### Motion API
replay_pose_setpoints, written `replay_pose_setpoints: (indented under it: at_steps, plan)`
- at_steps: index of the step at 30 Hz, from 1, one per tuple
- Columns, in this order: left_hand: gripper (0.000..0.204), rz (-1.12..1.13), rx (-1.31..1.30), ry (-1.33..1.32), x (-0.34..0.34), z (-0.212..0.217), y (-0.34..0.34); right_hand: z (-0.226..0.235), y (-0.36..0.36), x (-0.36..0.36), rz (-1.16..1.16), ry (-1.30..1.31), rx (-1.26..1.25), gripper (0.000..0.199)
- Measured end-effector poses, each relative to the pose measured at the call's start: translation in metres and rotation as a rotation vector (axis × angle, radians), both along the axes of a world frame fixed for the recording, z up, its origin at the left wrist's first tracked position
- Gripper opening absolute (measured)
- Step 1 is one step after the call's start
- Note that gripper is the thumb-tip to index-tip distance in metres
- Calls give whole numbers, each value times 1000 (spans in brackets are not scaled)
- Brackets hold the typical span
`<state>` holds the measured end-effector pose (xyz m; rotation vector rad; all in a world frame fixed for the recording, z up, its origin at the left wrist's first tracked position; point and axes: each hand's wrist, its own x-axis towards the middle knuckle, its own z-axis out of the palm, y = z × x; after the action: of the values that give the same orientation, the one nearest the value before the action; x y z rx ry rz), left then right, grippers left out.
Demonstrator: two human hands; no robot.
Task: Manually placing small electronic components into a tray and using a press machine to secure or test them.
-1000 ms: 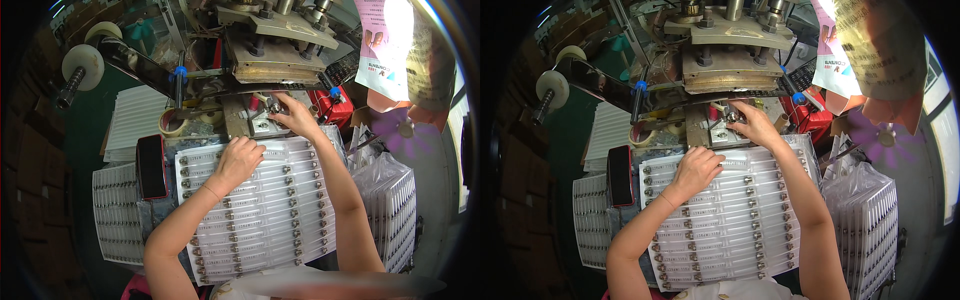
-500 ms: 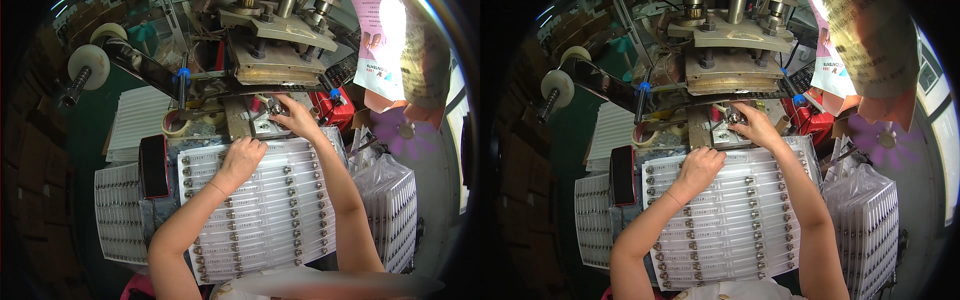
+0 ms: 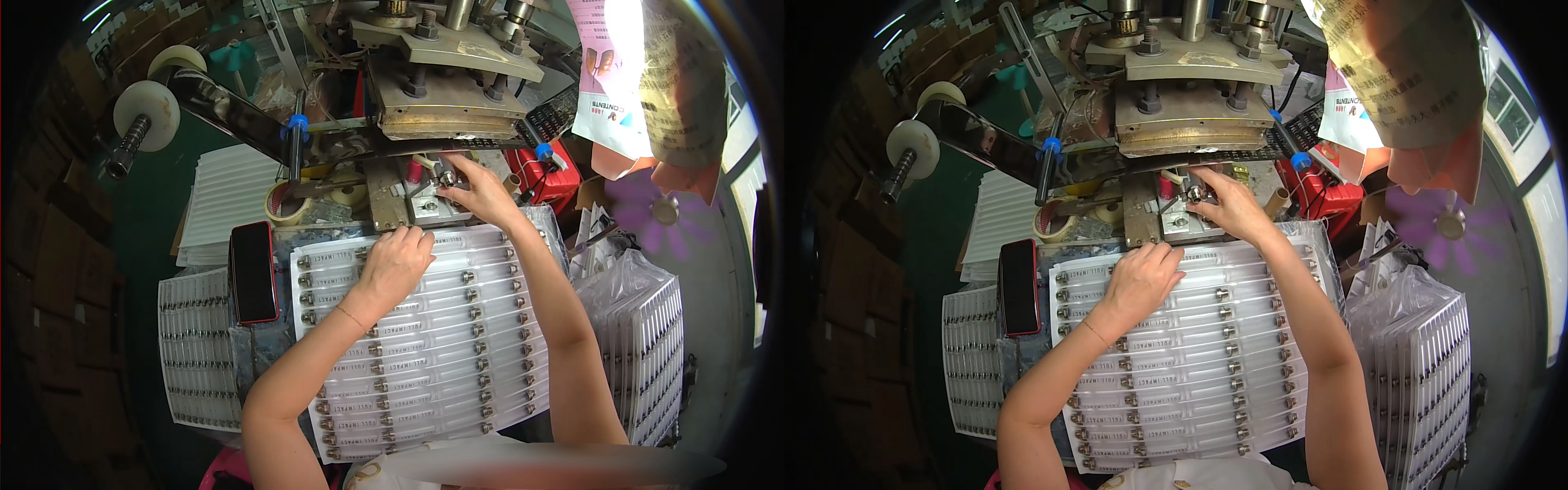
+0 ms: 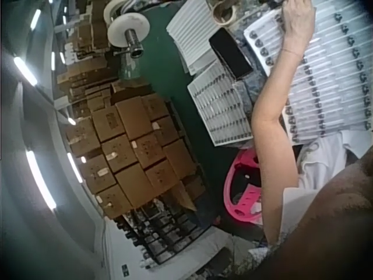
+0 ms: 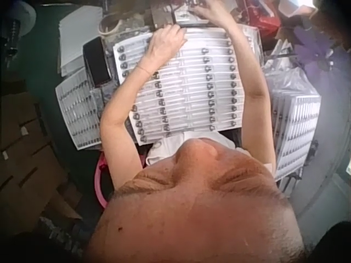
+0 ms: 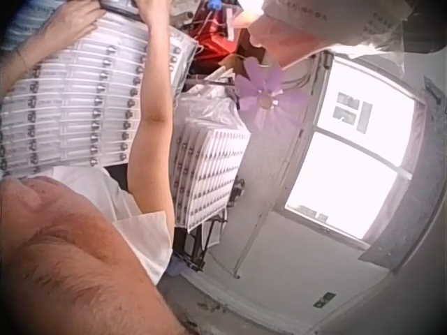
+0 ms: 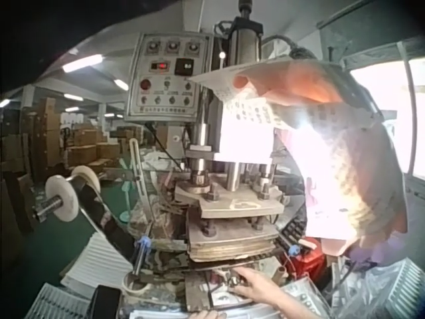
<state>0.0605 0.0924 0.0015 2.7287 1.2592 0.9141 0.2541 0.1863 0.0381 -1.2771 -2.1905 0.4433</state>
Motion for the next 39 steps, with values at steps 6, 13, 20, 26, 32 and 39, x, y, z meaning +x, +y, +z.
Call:
replay_pose_setpoints:
  at_steps: [6, 13, 20, 26, 32, 39]
  plan:
    - [38, -93, -119, -52, -15, 13, -54, 17, -20, 13, -131, -85, -94, 75]
    - [57, 21, -309, 148, -40, 13, -122, 4, -87, 60, 67, -87, 19, 40]
    - [54, 173, -292, 133, -40, -1, -141, -29, -113, 35, 241, -311, 231, 23]
    - [45, 108, -71, 25, -41, 38, -146, -10, -121, 45, 102, 198, -163, 19]
    - [30, 36, -19, -113, -43, 39, -101, 22, -124, 84, 13, 303, -125, 32]
    - [34, 43, 295, 7, 20, 48, 16, 15, -113, 109, -191, 394, -115, 27]
